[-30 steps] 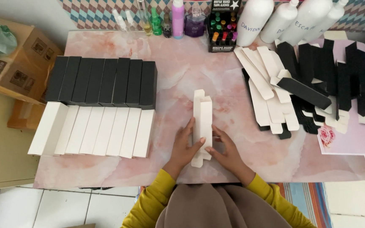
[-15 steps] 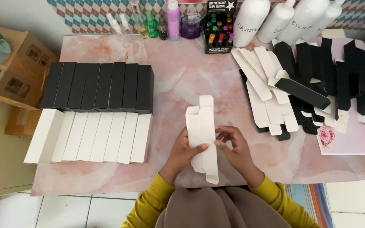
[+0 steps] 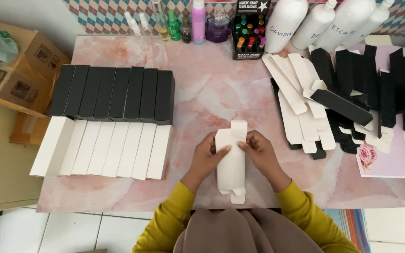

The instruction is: Folding cardboard templates into rectangular perfume boxes

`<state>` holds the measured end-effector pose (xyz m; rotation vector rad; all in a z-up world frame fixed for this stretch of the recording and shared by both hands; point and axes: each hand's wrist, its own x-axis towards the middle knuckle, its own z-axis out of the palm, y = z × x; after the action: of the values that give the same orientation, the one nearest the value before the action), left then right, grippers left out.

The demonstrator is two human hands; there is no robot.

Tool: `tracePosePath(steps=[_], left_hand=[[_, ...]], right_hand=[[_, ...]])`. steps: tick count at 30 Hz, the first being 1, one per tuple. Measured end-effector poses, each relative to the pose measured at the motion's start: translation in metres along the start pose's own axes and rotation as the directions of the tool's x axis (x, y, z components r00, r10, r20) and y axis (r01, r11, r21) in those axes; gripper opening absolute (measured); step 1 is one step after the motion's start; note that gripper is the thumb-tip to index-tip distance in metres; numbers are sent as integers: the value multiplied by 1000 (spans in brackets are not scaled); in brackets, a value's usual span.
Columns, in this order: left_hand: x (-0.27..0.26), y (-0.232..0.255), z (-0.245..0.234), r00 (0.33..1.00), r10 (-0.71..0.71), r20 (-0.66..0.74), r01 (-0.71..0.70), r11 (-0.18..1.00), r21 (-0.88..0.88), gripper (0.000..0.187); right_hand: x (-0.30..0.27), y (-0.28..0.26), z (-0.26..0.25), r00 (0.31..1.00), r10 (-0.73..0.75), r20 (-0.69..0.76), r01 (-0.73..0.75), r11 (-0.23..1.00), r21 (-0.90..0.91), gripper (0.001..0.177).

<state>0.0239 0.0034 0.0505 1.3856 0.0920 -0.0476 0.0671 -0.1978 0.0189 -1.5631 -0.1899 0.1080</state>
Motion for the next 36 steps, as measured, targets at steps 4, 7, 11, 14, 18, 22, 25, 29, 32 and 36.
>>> tracePosePath(steps=[4,7,11,14,18,22,25,29,32,36], left_hand=[[56,-23,-1,999,44,-7,-44,999,-31,42],[94,-17,3,998,52,39,-50,998,-33,44],[125,-13,10,988,154,-8,-154,988,19,74],[136,-26,9,976,210,-56,-202,973,115,83],[143,-33,7,979,190,-76,-179,975,132,78],[146,-22,9,989,135,-64,-131,989,62,76],[150,-25,9,995,74,-73,-70,996,48,72],[155,-32,8,994,78,-80,-76,997,35,75],[158,-38,5,993,97,-74,-95,995,27,75],[161,-45,-1,987,159,-35,-159,987,10,71]], right_hand=[[34,-6,4,999,18,-35,-17,1000,14,13],[65,-1,6,996,-15,-91,18,999,31,15],[105,22,0,988,-97,-118,99,995,12,17],[124,42,-4,986,-120,-117,119,993,-22,18],[135,52,-6,995,-53,-87,56,998,22,20],[148,50,-9,998,9,-69,-3,997,81,21],[154,52,-9,992,42,-116,-27,992,124,20],[161,67,-14,989,-64,-134,87,981,172,45],[161,74,-13,988,-114,-102,127,983,132,58],[158,67,-10,989,-144,-15,145,989,12,60]])
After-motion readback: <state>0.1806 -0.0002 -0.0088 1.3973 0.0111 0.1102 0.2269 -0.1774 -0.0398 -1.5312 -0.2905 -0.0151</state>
